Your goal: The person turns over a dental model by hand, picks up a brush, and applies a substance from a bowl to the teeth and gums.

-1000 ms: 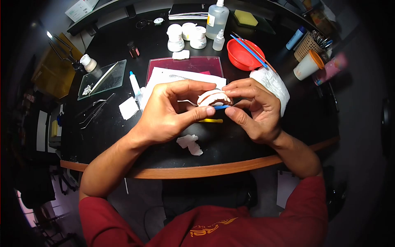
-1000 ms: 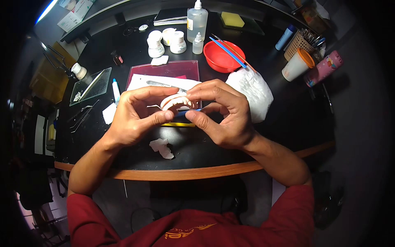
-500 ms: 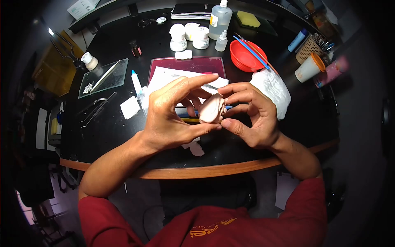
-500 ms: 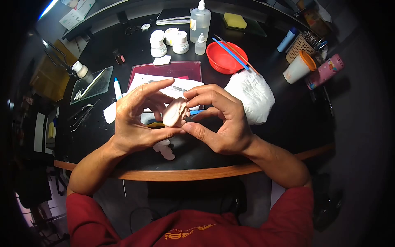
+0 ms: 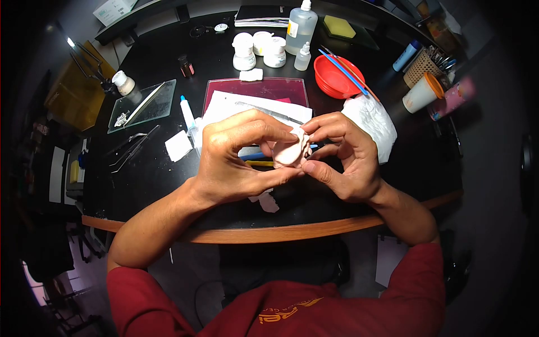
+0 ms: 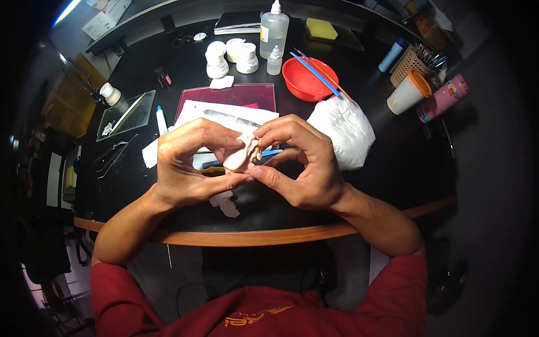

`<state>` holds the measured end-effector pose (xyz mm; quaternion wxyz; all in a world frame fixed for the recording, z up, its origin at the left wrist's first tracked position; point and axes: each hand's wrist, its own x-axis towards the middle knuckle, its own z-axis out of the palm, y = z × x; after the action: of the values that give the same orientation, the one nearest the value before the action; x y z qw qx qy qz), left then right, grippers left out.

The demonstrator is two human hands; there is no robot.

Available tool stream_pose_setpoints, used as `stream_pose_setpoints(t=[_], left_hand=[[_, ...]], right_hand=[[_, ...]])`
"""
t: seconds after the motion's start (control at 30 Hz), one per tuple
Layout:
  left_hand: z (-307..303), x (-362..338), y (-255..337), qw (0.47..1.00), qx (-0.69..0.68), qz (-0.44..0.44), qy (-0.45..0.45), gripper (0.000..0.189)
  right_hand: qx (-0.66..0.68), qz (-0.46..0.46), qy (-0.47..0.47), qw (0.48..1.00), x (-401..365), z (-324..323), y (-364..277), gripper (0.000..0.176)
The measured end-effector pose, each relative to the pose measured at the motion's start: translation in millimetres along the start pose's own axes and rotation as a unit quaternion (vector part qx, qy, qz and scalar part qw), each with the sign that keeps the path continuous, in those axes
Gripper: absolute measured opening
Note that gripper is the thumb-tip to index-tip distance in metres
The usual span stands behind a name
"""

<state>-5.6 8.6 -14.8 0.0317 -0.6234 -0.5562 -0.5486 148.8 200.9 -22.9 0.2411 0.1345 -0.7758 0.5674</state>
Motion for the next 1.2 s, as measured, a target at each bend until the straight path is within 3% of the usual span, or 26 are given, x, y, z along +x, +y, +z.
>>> stream_pose_setpoints(t=[0.23,0.43,0.63,0.73,0.83,1.07,1.2], left_hand=[[0,-2,-2,0.999,-0.034,-0.014,0.003,0.033],[2,-4,5,0.987,-0.11,-0.118,-0.009,0.041],[0,-2,6,0.986,-0.109,-0.115,-0.053,0.046],[7,-1,8,0.944,-0.246,-0.219,0.001,0.035],[5,1,11,0.913,-0.296,-0.281,0.003,0.038],[1,-1,4,0.897,-0.325,-0.298,-0.015,0.032],[2,-1,5,0.873,-0.355,-0.335,-0.018,0.038]], right_hand=[[0.002,0.0,0.004,1.0,0,-1,-1,0.036],[-0.004,0.001,0.017,1.0,1,-2,-1,0.03],[-0.042,-0.041,0.032,0.998,-1,-5,7,0.027],[-0.054,-0.056,0.04,0.996,-1,-5,8,0.029],[-0.071,-0.064,0.039,0.995,2,-6,2,0.034],[-0.092,-0.066,0.048,0.992,2,-5,3,0.039],[-0.104,-0.056,0.055,0.991,1,-5,-1,0.036]])
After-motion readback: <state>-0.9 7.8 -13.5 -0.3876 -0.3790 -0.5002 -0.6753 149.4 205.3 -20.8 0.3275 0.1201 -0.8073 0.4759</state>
